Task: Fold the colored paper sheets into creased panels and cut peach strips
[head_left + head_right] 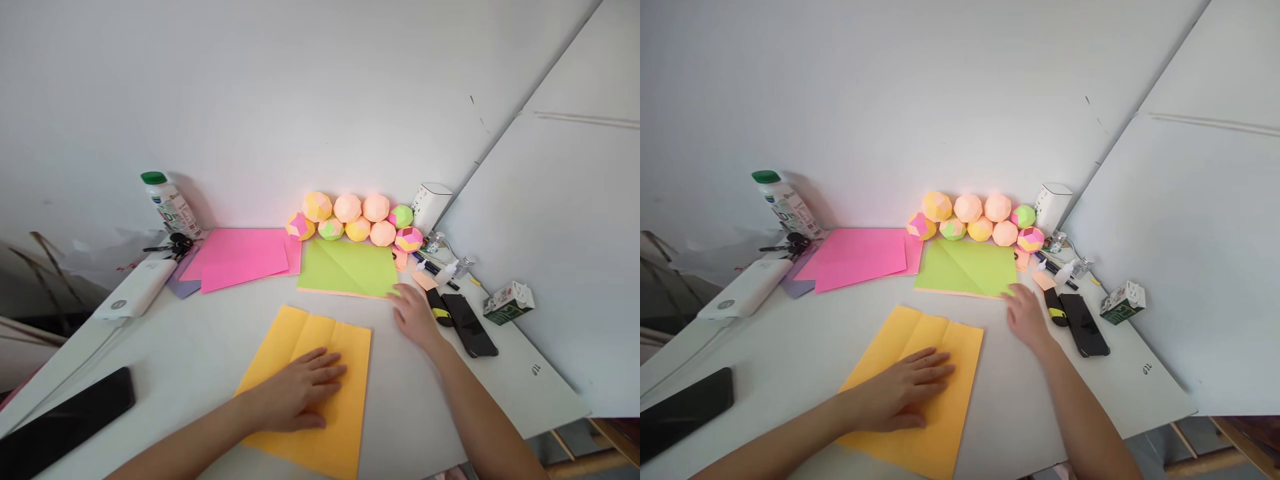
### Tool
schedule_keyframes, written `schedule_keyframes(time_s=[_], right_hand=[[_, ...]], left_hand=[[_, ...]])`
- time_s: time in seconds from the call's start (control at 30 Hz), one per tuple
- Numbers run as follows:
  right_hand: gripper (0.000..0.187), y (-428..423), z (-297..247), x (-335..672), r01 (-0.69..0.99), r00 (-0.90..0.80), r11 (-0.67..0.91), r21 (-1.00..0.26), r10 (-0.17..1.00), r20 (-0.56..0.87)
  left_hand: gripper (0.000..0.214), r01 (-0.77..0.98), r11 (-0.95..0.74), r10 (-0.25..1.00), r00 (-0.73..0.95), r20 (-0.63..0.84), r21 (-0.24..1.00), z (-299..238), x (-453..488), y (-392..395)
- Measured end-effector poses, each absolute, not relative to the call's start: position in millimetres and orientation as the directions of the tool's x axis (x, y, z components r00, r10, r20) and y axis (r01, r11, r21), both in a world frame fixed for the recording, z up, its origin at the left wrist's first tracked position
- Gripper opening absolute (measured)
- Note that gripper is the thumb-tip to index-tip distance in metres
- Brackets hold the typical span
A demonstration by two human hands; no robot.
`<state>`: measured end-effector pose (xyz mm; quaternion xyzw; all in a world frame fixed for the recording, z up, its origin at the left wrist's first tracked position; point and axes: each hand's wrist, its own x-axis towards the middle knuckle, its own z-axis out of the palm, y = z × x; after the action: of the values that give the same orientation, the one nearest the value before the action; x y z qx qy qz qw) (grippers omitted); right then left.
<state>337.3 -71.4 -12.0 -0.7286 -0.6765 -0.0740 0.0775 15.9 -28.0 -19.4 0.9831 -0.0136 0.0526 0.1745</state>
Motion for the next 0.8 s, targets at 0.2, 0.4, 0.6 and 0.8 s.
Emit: schedule_keyframes(time_s=[0.2, 0.4, 0.6, 0.8], right_hand=[[0.057, -84, -27, 295, 0.865, -0.412, 0.458, -0.206, 0.882, 0.23], [0.036, -84, -28, 291, 0.845, -0.405, 0.472, -0.252, 0.872, 0.275], [0.03, -86, -37, 286, 0.739, -0.244, 0.396, -0.545, 0.912, 0.33], [0.018, -85, -27, 287, 0.717, -0.148, 0.421, -0.556, 0.871, 0.468]], left_hand=[[0.028, 0.029, -0.948, 0.1, 0.973, 0.21, 0.316, -13, 17, -34], [0.016, 0.002, -0.944, 0.073, 0.976, 0.203, 0.329, -8, 23, -42], [0.052, -0.054, -0.952, 0.008, 0.98, 0.201, 0.3, -19, 22, -47], [0.112, -0.004, -0.97, 0.071, 0.951, 0.299, 0.243, -24, 19, -59]])
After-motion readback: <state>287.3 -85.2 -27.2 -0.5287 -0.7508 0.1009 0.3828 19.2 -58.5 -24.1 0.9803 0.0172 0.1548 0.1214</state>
